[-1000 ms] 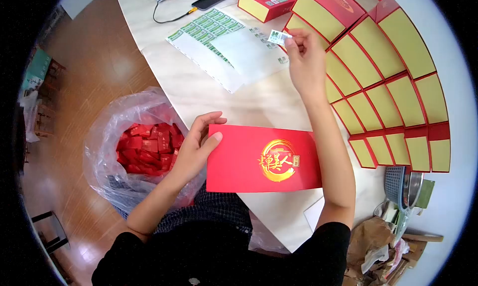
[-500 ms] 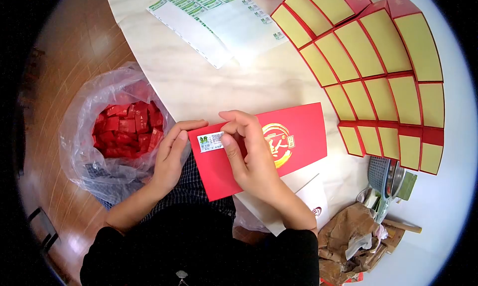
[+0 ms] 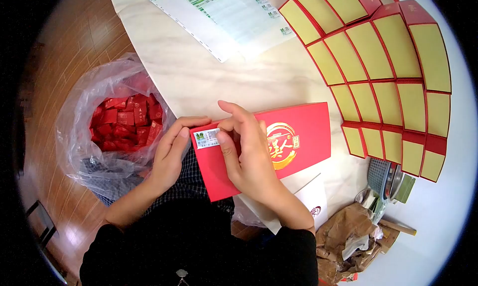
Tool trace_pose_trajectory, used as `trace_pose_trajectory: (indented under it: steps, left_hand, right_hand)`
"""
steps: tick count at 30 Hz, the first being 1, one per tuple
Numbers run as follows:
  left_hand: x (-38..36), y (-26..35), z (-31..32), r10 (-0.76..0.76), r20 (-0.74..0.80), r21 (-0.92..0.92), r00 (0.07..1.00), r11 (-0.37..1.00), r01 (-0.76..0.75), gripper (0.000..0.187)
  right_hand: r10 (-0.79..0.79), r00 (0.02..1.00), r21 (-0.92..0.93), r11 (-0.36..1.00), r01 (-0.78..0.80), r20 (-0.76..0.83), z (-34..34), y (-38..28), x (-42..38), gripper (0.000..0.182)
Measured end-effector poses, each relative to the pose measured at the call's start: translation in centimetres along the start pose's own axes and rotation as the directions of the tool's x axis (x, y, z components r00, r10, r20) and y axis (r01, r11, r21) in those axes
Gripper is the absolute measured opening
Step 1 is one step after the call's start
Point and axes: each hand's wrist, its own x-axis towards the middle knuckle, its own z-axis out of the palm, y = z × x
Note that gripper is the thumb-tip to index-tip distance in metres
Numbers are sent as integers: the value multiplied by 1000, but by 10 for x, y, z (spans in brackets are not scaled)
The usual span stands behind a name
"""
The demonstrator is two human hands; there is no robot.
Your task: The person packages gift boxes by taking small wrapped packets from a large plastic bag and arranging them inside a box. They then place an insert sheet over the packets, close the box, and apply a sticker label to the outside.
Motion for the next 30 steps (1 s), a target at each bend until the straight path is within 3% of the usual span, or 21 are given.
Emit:
trace_pose_trajectory:
  steps: [3, 27, 30]
  left_hand:
    - [0, -3, 2, -21, -8, -60, 1000, 998, 21, 35]
    - [-1, 1, 0, 3, 1, 35, 1000, 999, -3, 34]
    - [-2, 0, 0, 3, 28, -40, 1000, 999, -2, 32]
  right_hand:
    - [9, 1000, 44, 999, -9, -2, 1, 1, -1, 47]
    - [-55, 998, -79, 995, 54, -19, 3, 0, 1, 50]
    - [-78, 997, -106, 992, 75, -25, 3, 0, 2, 50]
